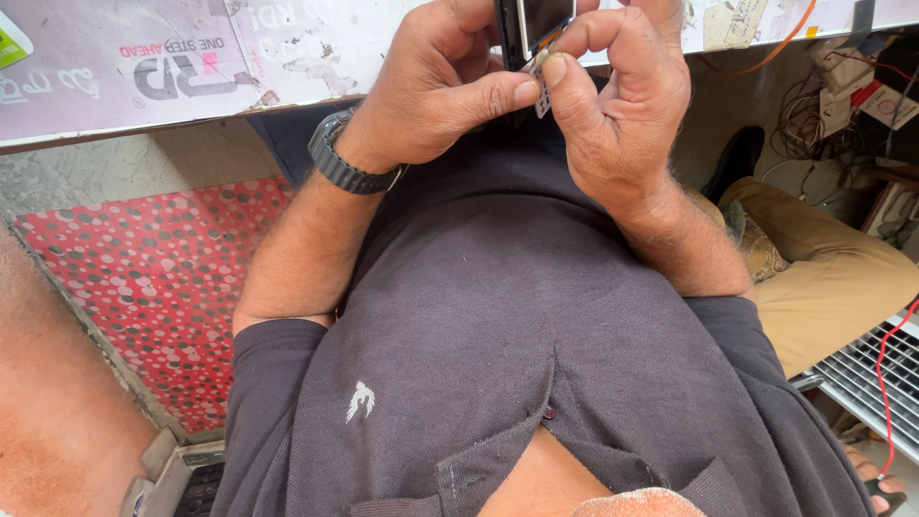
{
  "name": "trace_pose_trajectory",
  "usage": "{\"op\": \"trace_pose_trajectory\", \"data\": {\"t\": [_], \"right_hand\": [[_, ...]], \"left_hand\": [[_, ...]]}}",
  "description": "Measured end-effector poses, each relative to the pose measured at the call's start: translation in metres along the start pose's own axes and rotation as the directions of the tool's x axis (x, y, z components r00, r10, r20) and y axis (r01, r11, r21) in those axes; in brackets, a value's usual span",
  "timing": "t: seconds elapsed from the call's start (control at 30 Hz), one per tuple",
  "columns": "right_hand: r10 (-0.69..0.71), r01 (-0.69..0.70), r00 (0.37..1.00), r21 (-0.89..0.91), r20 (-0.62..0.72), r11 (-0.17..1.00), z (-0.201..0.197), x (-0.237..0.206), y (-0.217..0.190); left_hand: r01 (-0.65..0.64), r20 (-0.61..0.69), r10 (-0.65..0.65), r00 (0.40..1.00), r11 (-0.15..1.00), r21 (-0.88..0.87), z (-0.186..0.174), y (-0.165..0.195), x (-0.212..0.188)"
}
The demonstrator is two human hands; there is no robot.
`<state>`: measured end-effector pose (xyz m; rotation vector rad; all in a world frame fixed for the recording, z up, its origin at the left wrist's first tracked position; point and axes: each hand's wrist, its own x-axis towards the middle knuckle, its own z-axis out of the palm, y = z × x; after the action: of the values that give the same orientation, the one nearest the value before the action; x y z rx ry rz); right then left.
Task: The person disassembles a small electronic device, removes a circuit board, and uses a green pen-like tool to clean or adjust components on the board. They then spray the board with a liquid from a small bottle.
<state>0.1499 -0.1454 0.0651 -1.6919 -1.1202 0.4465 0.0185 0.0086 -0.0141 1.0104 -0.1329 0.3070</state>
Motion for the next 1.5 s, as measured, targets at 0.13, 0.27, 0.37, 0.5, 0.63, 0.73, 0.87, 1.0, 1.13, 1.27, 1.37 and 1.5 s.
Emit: {"op": "trace_pose_trajectory", "data": {"t": [0.13,0.27,0.37,0.5,0.63,0.73,0.87,1.0,1.13,1.27,1.37,1.5], "right_hand": [[0.045,-0.044,0.999,0.01,-0.025,0.999,0.001,0.001,0.0],[0.061,-0.059,0.996,0.044,-0.057,0.997,-0.002,0.001,0.002],[0.02,-0.015,0.996,0.059,-0.089,0.998,-0.007,-0.003,0.004],[0.031,-0.009,0.99,0.163,-0.137,0.987,-0.01,-0.011,0.009],[-0.067,0.089,0.988,0.157,-0.141,0.984,-0.008,-0.014,0.02],[0.017,0.01,0.991,0.199,-0.134,0.98,-0.007,-0.021,0.025],[0.013,0.007,0.995,0.192,-0.101,0.981,-0.007,-0.027,0.032],[-0.113,0.114,0.992,0.01,-0.052,0.993,-0.007,-0.027,0.032],[-0.398,0.399,0.915,-0.27,0.064,0.876,-0.009,-0.022,0.027],[-0.53,0.563,0.826,-0.236,0.192,0.792,-0.003,-0.017,0.025],[-0.549,0.593,0.805,-0.267,0.224,0.76,0.003,-0.016,0.028],[-0.557,0.596,0.802,-0.259,0.214,0.76,0.008,-0.019,0.035]], "left_hand": [[-0.018,0.0,0.018,1.0,1.0,0.017,0.0,0.0,0.001],[-0.027,-0.003,0.027,1.0,1.0,-0.003,0.002,0.002,0.003],[0.01,-0.039,-0.011,0.999,1.0,-0.026,0.004,0.005,0.001],[-0.02,-0.041,0.015,0.999,0.993,-0.115,0.001,0.007,0.003],[0.024,-0.123,-0.06,0.991,0.962,-0.272,0.0,0.007,0.003],[0.044,-0.136,-0.105,0.985,0.92,-0.389,-0.002,0.006,0.003],[0.036,-0.131,-0.094,0.987,0.922,-0.387,-0.003,0.004,0.003],[0.021,-0.125,-0.067,0.99,0.94,-0.341,-0.003,0.002,0.003],[0.029,-0.145,-0.077,0.986,0.951,-0.308,-0.001,0.002,0.002],[-0.003,-0.142,-0.031,0.989,0.973,-0.231,-0.001,0.003,0.003],[-0.038,-0.117,0.018,0.993,0.984,-0.174,-0.003,0.003,0.005],[-0.037,-0.139,0.014,0.99,0.986,-0.16,-0.002,0.0,0.003]]}}
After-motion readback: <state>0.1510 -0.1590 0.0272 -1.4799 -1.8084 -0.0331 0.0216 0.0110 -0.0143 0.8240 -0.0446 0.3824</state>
